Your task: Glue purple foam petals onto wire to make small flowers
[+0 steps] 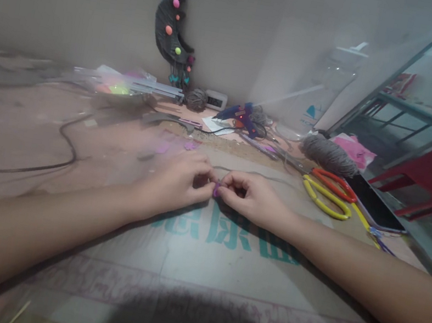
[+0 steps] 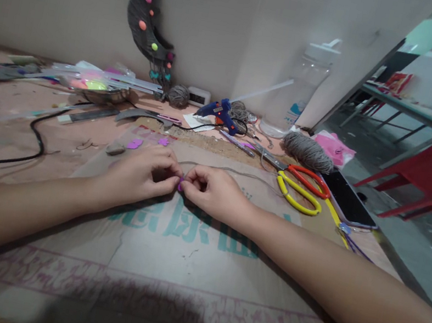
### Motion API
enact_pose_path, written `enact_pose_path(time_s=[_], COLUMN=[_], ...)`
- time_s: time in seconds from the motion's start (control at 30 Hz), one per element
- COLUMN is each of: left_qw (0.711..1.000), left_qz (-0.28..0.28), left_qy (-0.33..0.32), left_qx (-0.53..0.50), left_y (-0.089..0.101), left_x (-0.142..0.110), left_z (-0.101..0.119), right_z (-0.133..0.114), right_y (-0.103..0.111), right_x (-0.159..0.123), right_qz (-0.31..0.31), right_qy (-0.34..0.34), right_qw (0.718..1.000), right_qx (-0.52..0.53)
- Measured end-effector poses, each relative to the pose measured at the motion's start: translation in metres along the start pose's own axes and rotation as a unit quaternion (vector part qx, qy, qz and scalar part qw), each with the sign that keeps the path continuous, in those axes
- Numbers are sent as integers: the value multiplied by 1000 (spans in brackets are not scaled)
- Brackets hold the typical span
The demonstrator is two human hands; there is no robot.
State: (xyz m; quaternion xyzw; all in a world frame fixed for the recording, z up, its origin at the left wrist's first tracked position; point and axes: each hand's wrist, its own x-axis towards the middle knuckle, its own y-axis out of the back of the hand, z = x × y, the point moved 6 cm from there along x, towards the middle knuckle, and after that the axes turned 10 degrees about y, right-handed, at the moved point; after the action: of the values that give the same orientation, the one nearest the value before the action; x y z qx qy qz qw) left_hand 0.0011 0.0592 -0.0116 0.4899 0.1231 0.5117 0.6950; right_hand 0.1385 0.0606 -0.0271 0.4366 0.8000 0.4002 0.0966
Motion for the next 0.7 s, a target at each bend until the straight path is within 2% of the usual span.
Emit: enact_pose_path(time_s=[0.27, 0.43, 0.53, 0.7], left_qw=[998, 990, 990, 998], left_qz=[17, 38, 45, 26], left_qy=[-37, -58, -33, 20], left_qx=[56, 124, 127, 46], left_y=[-1, -2, 1, 5], left_x=[-1, -3, -2, 0], left_z=[1, 1, -2, -4], right_z=[-1, -2, -2, 0], right_y=[-1, -2, -2, -2], right_x=[1, 1, 0, -1], right_qz=[-8, -16, -14, -4], right_qy=[-2, -3, -2, -21], right_qw=[1000, 1000, 1000, 998], right_qx=[2, 3, 10, 60])
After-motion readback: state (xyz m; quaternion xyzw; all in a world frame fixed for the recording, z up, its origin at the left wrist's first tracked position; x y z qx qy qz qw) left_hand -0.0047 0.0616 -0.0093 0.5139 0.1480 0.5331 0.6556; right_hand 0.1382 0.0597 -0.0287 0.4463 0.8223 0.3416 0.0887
